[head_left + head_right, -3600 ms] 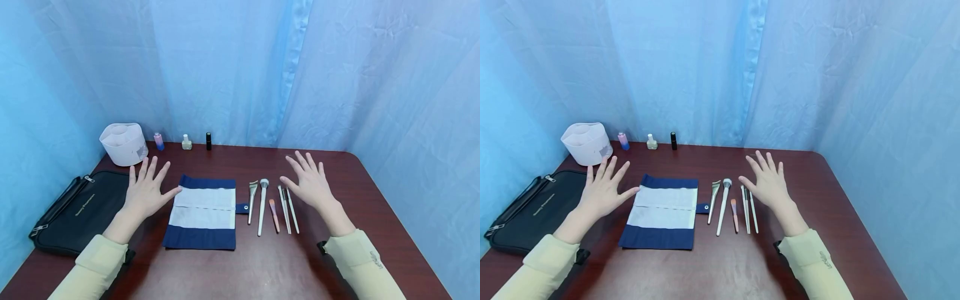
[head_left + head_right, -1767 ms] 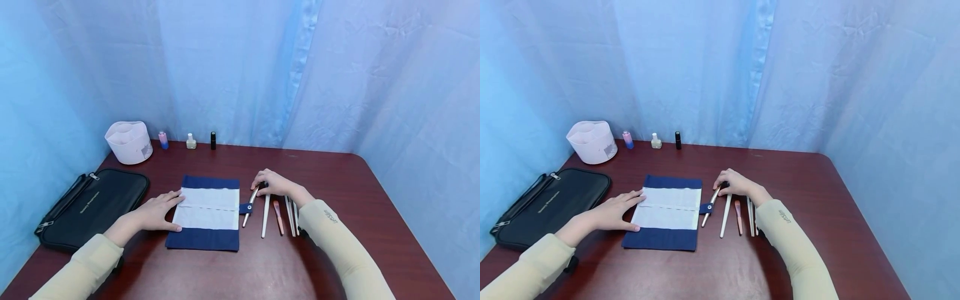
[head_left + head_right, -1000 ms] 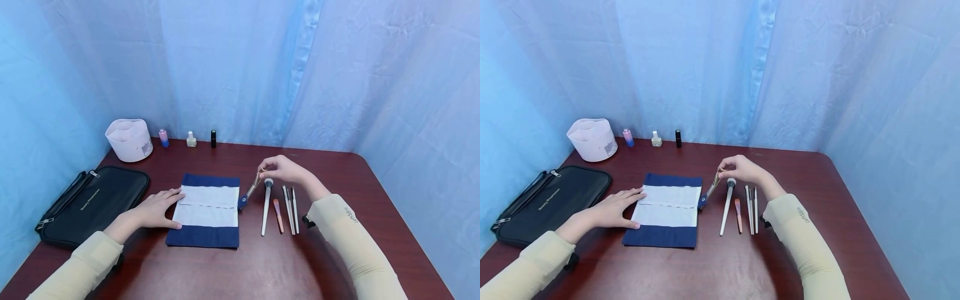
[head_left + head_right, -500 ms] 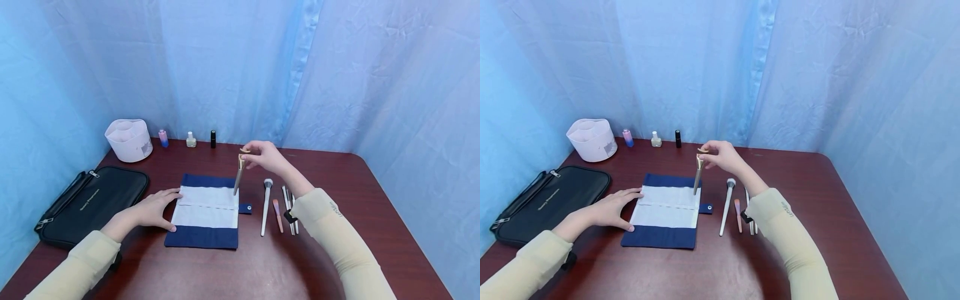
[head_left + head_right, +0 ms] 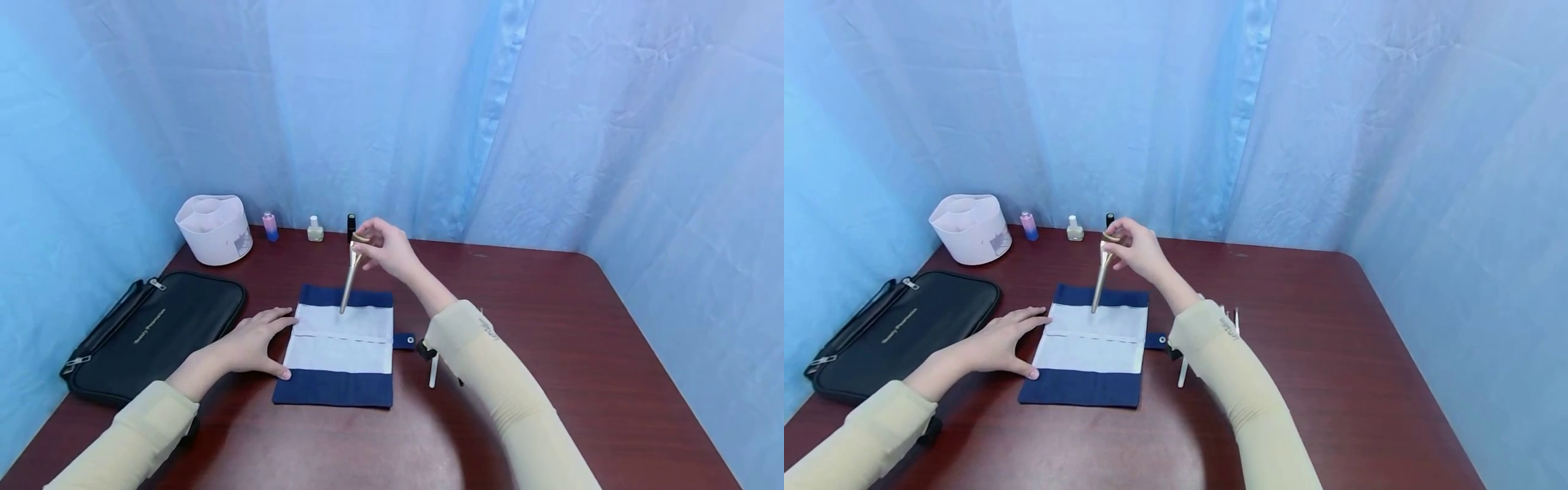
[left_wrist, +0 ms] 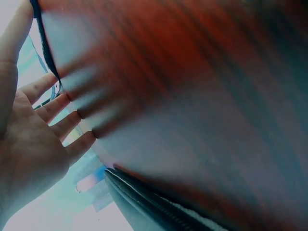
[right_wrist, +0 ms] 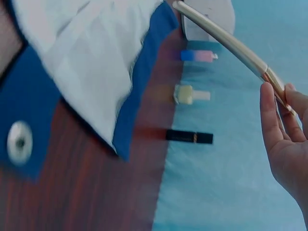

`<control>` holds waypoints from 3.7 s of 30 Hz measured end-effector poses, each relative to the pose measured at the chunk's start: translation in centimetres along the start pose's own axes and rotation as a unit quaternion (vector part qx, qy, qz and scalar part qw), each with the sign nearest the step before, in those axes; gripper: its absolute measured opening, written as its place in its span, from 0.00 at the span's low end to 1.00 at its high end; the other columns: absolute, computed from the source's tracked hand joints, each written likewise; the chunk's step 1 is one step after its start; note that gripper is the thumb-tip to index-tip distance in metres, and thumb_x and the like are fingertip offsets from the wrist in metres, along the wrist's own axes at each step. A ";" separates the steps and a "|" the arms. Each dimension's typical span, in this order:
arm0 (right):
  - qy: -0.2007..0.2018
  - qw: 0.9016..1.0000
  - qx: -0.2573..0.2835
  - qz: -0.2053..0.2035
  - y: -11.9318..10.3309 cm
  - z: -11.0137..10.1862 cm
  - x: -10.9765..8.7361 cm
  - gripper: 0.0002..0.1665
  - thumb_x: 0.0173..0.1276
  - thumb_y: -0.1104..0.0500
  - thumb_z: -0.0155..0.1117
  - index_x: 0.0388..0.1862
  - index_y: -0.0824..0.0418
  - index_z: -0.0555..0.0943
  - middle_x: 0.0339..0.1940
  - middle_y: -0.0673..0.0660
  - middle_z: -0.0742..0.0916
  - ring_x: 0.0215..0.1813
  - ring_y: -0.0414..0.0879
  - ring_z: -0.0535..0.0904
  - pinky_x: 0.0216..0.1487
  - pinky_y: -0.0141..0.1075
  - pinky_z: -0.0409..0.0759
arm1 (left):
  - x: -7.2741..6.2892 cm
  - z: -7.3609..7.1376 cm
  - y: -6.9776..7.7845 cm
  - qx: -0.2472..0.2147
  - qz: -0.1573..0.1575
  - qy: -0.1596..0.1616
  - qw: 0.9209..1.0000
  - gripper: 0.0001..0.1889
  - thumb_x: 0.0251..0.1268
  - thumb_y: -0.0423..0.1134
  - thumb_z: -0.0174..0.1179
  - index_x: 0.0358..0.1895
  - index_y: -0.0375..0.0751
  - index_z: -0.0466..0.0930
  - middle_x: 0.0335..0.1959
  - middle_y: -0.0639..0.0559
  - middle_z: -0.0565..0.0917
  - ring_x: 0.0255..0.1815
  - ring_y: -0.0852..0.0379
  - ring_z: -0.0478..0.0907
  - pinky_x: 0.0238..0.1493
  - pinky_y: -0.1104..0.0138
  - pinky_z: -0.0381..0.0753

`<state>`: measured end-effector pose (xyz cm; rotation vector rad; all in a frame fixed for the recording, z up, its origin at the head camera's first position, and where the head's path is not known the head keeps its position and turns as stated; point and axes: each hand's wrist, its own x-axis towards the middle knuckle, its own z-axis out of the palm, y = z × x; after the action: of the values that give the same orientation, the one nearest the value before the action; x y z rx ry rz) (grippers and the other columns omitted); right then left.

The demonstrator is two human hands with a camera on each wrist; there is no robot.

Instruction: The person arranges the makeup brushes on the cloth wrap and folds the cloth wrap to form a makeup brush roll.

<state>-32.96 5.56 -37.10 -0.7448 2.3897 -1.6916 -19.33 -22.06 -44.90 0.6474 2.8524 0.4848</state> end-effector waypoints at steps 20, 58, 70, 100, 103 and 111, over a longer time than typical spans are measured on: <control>0.010 0.999 0.006 0.042 4.0 6.8 1.9 0.11 0.64 0.65 0.64 0.46 0.62 0.79 0.38 0.57 0.84 0.33 0.44 0.83 0.36 0.42 0.84 | 0.1 0.2 0.2 0.004 0.001 0.000 1.000 0.52 0.38 0.66 0.70 0.69 0.43 0.64 0.71 0.39 0.61 0.70 0.36 0.57 0.61 0.35 0.58; -0.169 0.969 -0.180 0.008 5.5 7.3 1.3 0.12 0.68 0.57 0.61 0.49 0.54 0.84 0.43 0.47 0.87 0.44 0.36 0.79 0.47 0.28 0.76 | 0.4 -0.2 0.1 0.002 -0.002 -0.032 0.999 0.57 0.35 0.69 0.69 0.70 0.42 0.60 0.73 0.40 0.58 0.72 0.36 0.53 0.62 0.35 0.55; -0.209 0.958 -0.196 -0.026 5.3 8.1 1.1 0.12 0.68 0.57 0.60 0.49 0.54 0.84 0.43 0.49 0.86 0.39 0.37 0.77 0.40 0.26 0.74 | 0.0 -0.5 0.1 0.000 0.010 -0.052 0.999 0.60 0.33 0.69 0.70 0.72 0.42 0.57 0.74 0.41 0.54 0.73 0.36 0.49 0.63 0.34 0.53; -0.211 0.954 -0.213 -0.021 2.0 -0.1 -2.8 0.19 0.64 0.53 0.65 0.53 0.57 0.81 0.47 0.47 0.86 0.51 0.36 0.79 0.53 0.32 0.77 | -0.2 0.3 0.2 0.012 0.003 -0.025 1.000 0.61 0.30 0.70 0.71 0.72 0.42 0.58 0.74 0.40 0.56 0.73 0.37 0.50 0.64 0.36 0.53; -0.178 0.953 -0.245 -0.027 2.3 -2.2 -4.2 0.19 0.63 0.53 0.66 0.52 0.55 0.82 0.47 0.49 0.86 0.51 0.38 0.80 0.52 0.34 0.78 | -0.3 0.4 0.3 0.023 0.010 -0.014 1.000 0.61 0.29 0.70 0.71 0.71 0.41 0.60 0.73 0.39 0.57 0.71 0.36 0.53 0.64 0.37 0.54; -0.083 0.952 -0.294 -0.006 4.0 -6.6 -8.2 0.16 0.63 0.53 0.66 0.50 0.54 0.82 0.44 0.51 0.86 0.44 0.42 0.80 0.42 0.37 0.79 | -0.9 0.3 0.4 0.029 0.030 0.008 0.999 0.58 0.31 0.69 0.71 0.69 0.40 0.62 0.70 0.38 0.61 0.67 0.38 0.58 0.61 0.38 0.60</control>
<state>-29.52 15.93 -39.82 -0.9257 2.7754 -0.8554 -18.28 -22.01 -44.99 0.7432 2.8791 0.4184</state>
